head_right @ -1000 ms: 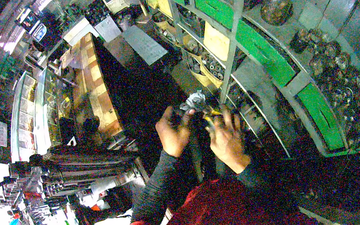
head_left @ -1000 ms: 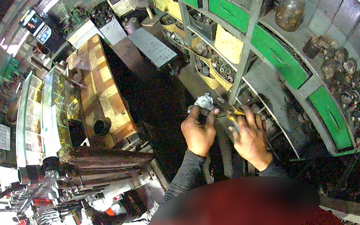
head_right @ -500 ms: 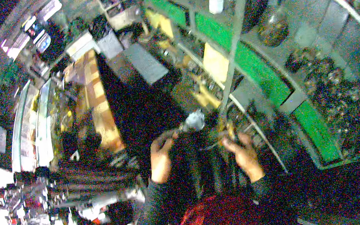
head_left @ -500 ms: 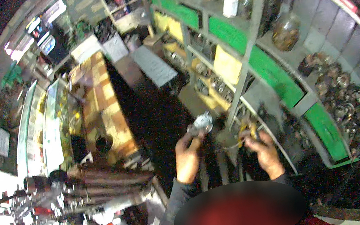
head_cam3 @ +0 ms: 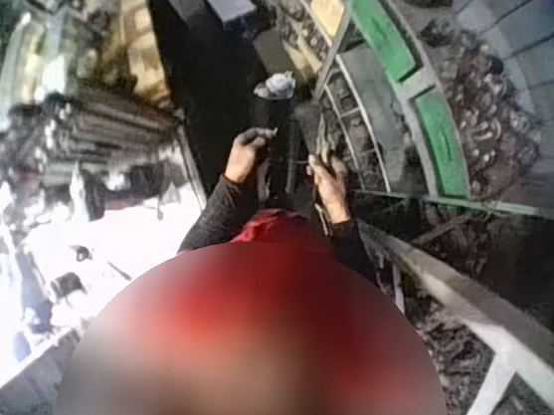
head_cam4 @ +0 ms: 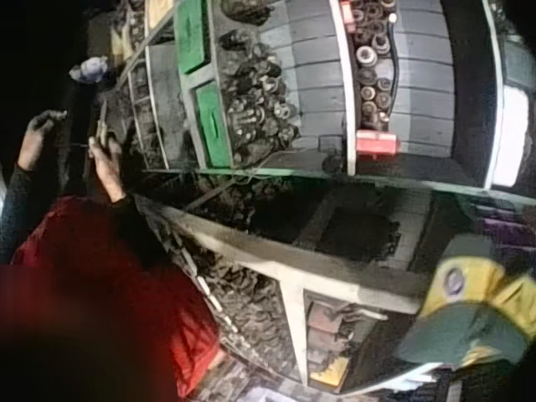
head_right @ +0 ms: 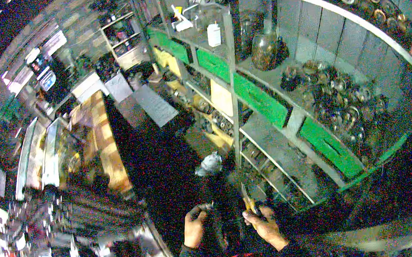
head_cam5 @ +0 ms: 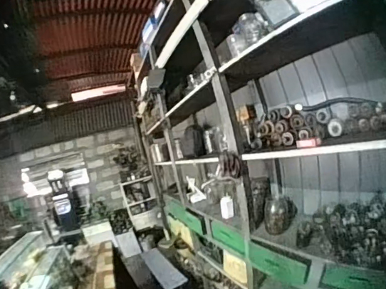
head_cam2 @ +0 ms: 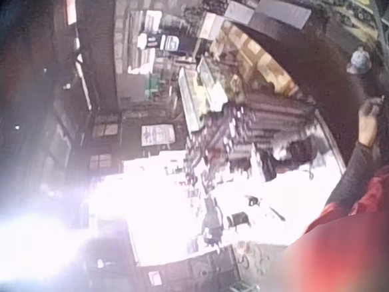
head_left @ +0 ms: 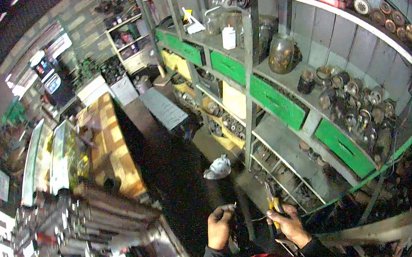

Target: The person sits on the floor and uses a red pneumatic tool to work on a mechanical part. They then walk to a workbench, pick up pliers, and retrieve small metal parts from a glass jar on a shelf. The person uses the pliers to manipulate a small metal piece and places it into a container.

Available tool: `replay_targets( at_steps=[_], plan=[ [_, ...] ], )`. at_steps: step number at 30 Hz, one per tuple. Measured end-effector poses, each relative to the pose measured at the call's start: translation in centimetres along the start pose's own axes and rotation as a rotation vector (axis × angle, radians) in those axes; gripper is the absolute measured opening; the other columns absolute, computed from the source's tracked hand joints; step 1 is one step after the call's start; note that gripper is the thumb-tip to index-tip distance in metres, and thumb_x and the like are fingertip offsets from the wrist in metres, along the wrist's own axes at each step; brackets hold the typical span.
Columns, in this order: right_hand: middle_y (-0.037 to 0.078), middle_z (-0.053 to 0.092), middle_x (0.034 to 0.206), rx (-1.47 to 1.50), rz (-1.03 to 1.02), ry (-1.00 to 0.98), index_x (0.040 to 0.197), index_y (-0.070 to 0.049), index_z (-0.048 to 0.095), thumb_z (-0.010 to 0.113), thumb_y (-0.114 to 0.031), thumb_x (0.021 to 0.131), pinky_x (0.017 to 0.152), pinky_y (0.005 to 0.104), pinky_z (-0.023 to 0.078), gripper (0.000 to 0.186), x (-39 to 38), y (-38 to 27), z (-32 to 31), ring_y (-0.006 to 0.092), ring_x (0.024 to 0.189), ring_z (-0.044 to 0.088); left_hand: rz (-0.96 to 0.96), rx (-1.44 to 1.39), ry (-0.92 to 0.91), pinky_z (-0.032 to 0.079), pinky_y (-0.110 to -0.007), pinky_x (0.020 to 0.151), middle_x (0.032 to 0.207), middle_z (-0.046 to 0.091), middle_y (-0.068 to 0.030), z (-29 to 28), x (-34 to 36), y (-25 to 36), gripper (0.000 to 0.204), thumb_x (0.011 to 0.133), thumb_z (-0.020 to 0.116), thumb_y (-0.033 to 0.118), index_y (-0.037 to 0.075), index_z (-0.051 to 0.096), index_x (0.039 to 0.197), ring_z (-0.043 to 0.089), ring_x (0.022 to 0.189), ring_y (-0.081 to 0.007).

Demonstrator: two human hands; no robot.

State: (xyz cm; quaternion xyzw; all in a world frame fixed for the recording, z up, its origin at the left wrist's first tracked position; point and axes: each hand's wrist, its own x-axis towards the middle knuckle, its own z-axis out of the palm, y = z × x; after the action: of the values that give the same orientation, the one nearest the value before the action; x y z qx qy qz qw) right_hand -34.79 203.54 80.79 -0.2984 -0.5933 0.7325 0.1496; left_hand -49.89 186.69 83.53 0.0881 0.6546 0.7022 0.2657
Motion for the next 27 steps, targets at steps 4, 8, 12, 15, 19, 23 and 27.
replay_targets(
  at_steps=[4,8,12,15,19,23,27],
  plan=[
    [-0.004,0.059,0.079,-0.276,-0.232,-0.080,0.097,-0.005,0.069,0.072,-0.022,0.097,0.068,0.0276,0.049,0.018,-6.7,0.9,-3.1,0.0077,0.073,0.056,0.176,0.158,0.169,0.047,-0.027,0.090,0.097,0.071,-0.0053,1.6,-7.2,0.3,0.013,0.098,0.063,0.009,-0.001,0.070,0.104,0.061,0.094,-0.0130],
    [-0.003,0.060,0.077,-0.246,-0.043,-0.123,0.093,-0.007,0.067,0.071,-0.033,0.097,0.068,0.0327,0.044,0.026,-13.2,3.5,-5.5,0.0118,0.074,0.053,0.380,0.320,0.517,0.050,-0.028,0.082,0.096,0.070,-0.0037,-1.3,-17.8,-0.9,0.014,0.099,0.065,0.011,0.001,0.071,0.108,0.061,0.089,-0.0115],
    [-0.002,0.044,0.067,-0.485,-0.217,-0.111,0.074,-0.008,0.053,0.075,-0.042,0.093,0.061,0.0384,0.037,0.045,-20.5,6.3,-7.9,0.0151,0.066,0.043,0.144,0.194,0.623,0.051,-0.027,0.073,0.093,0.068,-0.0029,-8.9,-29.0,-3.2,0.015,0.101,0.065,0.015,0.001,0.070,0.106,0.060,0.081,-0.0140],
    [0.003,0.045,0.066,-0.493,-0.193,-0.163,0.073,-0.006,0.053,0.074,-0.041,0.093,0.059,0.0371,0.037,0.045,-24.9,8.8,-9.5,0.0182,0.064,0.044,0.123,0.553,0.575,0.051,-0.031,0.068,0.087,0.066,-0.0034,-16.5,-34.9,-6.9,0.019,0.101,0.066,0.017,0.001,0.066,0.092,0.059,0.075,-0.0153],
    [0.007,0.049,0.067,-0.485,-0.155,-0.076,0.075,-0.006,0.055,0.073,-0.044,0.094,0.059,0.0399,0.040,0.046,-31.2,13.7,-10.3,0.0214,0.064,0.047,0.085,1.296,0.282,0.055,-0.040,0.074,0.106,0.071,-0.0163,-30.1,-37.3,-12.6,0.015,0.098,0.065,0.014,0.000,0.067,0.104,0.067,0.085,-0.0245],
    [0.012,0.060,0.082,-0.584,-0.181,0.052,0.098,-0.007,0.065,0.074,-0.036,0.091,0.068,0.0437,0.049,0.031,-36.2,20.8,-12.1,0.0271,0.074,0.059,-0.105,1.480,-0.056,0.040,-0.044,0.109,0.137,0.054,-0.0214,-39.4,-33.3,-16.6,0.072,0.086,0.077,0.044,0.009,0.054,0.144,0.050,0.123,-0.0330],
    [0.011,0.060,0.074,-0.791,-0.366,0.459,0.093,-0.009,0.066,0.067,-0.036,0.093,0.068,0.0459,0.051,0.027,-42.6,29.5,-9.4,0.0262,0.069,0.063,0.668,1.564,-0.140,0.055,-0.035,0.083,0.116,0.070,-0.0172,-36.4,-32.0,-13.0,0.056,0.089,0.079,0.031,0.003,0.064,0.135,0.065,0.095,-0.0270]
  ],
)
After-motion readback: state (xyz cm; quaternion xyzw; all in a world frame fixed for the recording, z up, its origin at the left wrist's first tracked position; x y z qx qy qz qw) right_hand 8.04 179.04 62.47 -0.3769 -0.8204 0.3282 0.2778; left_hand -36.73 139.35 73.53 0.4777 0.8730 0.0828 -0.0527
